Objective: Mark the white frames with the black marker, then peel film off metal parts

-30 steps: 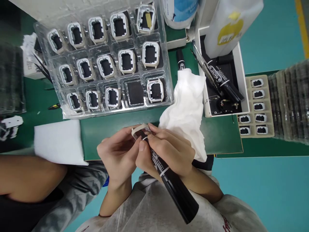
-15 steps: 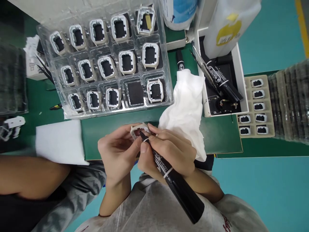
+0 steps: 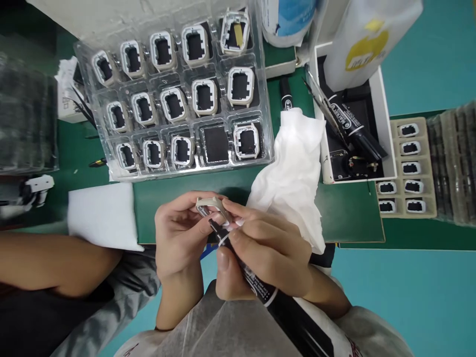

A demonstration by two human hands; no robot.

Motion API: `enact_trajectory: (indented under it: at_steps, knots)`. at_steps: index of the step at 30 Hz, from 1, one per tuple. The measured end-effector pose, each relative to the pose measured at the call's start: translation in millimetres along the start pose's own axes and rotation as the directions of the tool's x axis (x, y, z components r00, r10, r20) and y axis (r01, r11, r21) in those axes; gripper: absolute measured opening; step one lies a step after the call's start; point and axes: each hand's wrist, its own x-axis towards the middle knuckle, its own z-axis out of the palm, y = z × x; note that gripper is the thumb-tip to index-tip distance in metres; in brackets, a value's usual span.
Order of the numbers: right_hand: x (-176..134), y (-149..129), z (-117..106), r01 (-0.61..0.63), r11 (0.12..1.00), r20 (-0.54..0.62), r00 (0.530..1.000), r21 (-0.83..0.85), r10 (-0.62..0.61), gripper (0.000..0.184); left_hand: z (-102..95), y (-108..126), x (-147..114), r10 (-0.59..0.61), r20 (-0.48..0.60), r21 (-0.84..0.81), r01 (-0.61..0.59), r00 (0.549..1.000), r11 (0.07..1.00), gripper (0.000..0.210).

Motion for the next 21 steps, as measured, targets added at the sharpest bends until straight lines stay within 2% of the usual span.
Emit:
enact_trajectory:
  at_steps: [2, 6, 8, 12, 15, 21]
  knots:
    - [0, 2, 0, 0.050, 0.998, -0.024, 0.999, 0.026, -0.049, 0.005, -2.6, -1, 0, -0.006, 0.007, -0.016, 0.006, 1.000, 1.000, 0.023]
    - [3, 4, -4, 0.092, 0.994, 0.059, 0.994, 0.051, -0.095, 0.009, -2.8, -1, 0, -0.009, 0.007, -0.043, 0.009, 1.000, 0.999, 0.024]
    - [4, 5, -4, 0.100, 0.993, 0.027, 0.994, 0.054, -0.102, 0.007, 0.1, -1, -1, -0.004, -0.020, -0.038, 0.003, 1.000, 0.999, 0.021]
    - [5, 5, 0, 0.080, 0.995, -0.005, 0.997, 0.052, -0.080, 0.005, 7.0, 0, -3, 0.021, -0.120, 0.007, -0.020, 0.993, 1.000, 0.020]
    - [4, 7, 0, 0.064, 0.997, -0.001, 0.998, 0.049, -0.064, 0.011, 8.7, 0, -4, 0.012, -0.135, 0.045, -0.006, 0.991, 0.999, 0.021]
    - [5, 7, -10, -0.032, 0.999, 0.103, 0.994, 0.023, 0.030, 0.022, 7.9, -1, -5, 0.014, -0.162, 0.101, 0.003, 0.987, 0.995, 0.021]
